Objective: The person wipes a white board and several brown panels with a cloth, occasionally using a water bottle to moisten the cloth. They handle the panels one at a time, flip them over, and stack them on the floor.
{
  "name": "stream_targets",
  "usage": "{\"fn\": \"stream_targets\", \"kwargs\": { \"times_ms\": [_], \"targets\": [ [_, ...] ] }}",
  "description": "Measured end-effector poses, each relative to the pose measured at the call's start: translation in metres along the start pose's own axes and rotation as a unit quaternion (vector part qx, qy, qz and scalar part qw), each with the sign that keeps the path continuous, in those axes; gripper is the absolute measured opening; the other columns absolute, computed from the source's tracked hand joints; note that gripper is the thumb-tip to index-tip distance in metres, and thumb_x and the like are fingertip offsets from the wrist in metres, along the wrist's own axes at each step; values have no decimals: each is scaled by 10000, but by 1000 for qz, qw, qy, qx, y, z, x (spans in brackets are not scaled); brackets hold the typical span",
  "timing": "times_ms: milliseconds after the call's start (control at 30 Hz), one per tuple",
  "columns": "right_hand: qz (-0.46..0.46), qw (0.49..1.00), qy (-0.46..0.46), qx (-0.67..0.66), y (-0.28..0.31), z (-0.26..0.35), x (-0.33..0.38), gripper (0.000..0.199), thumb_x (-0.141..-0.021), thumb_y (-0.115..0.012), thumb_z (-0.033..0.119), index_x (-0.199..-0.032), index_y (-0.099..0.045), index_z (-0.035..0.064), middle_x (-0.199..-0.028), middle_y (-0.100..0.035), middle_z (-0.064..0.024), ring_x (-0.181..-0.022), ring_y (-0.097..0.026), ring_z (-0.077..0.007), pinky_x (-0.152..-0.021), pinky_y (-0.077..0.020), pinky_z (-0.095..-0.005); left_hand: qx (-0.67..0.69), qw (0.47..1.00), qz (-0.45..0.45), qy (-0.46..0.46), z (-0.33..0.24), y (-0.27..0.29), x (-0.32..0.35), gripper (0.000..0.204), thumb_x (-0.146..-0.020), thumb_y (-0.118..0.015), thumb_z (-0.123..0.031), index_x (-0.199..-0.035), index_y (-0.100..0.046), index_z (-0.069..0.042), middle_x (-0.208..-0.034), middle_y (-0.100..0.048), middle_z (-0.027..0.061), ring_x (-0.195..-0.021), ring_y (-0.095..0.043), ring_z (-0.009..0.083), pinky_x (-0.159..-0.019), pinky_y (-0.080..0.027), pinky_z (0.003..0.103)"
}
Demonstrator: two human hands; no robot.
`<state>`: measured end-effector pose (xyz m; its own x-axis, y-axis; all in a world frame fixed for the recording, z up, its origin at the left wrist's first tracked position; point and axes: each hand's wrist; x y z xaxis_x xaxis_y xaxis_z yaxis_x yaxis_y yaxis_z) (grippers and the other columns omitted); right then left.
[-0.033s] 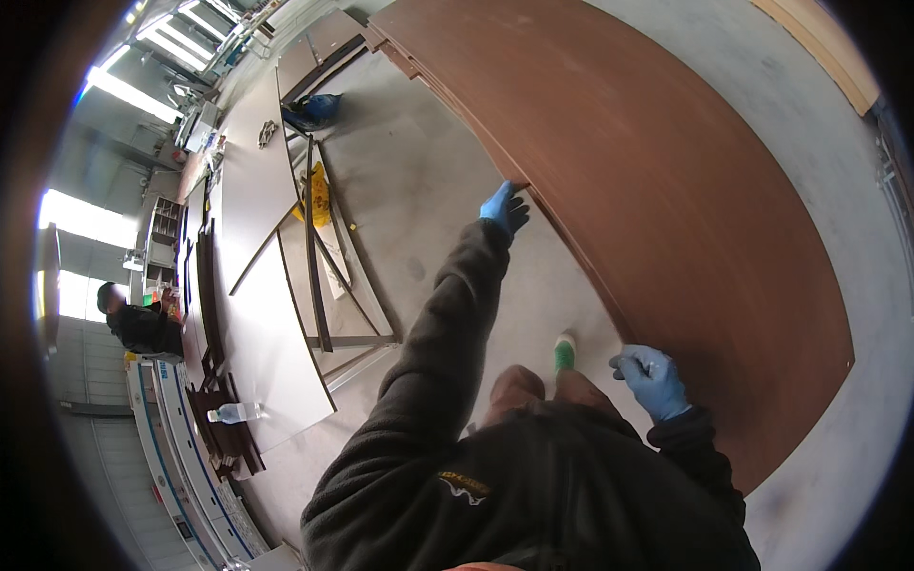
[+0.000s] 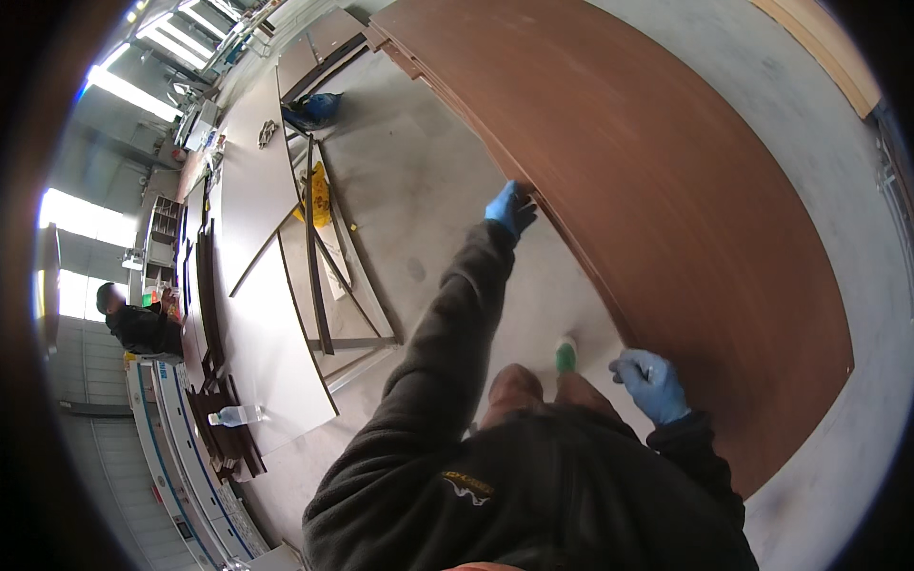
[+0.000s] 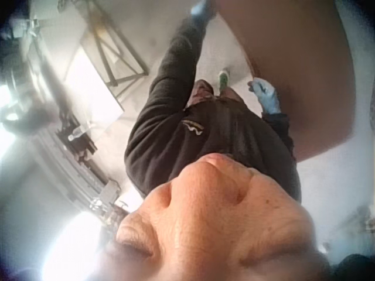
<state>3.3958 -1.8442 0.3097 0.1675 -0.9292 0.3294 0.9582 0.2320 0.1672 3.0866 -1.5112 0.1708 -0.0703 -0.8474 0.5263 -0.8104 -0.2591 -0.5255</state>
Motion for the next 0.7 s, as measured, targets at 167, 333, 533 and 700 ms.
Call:
{"fn": "stream_targets", "kwargs": {
  "times_ms": [167,333,533,700],
  "targets": [
    [-59,992,-102,-42,-54,25,-45,222,-1026,-611,109,-1127,-704,-65,-1011,-775,-130,-870,-743,-168,-810,-596,-314,-42,998,-34,-28,-14,4,-50,411,-983,-723,-375,-1210,-653,-40,-1048,-764,125,-897,-765,316,-751,-624,474],
    [-83,982,-127,-112,-114,30,-87,218,-1022,-630,116,-1142,-691,-56,-1037,-773,-147,-894,-744,-183,-811,-596,-322,-14,999,-25,-14,-18,14,-59,312,-964,-785,-317,-1051,-675,-38,-880,-703,57,-702,-720,238,-562,-638,462],
    [-68,979,-152,-118,-163,20,-122,261,-1000,-667,128,-1171,-669,-69,-1043,-768,-152,-890,-745,-204,-809,-593,-326,-4,1000,9,22,-2,27,-28,328,-973,-774,-348,-1094,-689,-55,-881,-693,32,-712,-707,207,-576,-626,425],
    [-73,982,-147,-97,-169,-1,-138,272,-1007,-646,166,-1156,-682,-58,-1029,-772,-144,-859,-740,-196,-796,-587,-329,2,997,20,78,12,43,22,397,-956,-791,-390,-1143,-676,-59,-967,-714,49,-806,-725,209,-686,-634,404]
  ]
}}
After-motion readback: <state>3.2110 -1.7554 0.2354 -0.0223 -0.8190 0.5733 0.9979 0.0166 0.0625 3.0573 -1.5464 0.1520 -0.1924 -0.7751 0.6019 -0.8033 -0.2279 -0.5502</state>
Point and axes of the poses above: each hand's wrist, its own x-axis away from the middle knuckle, its own y-axis out of the back of the hand, z = x × y
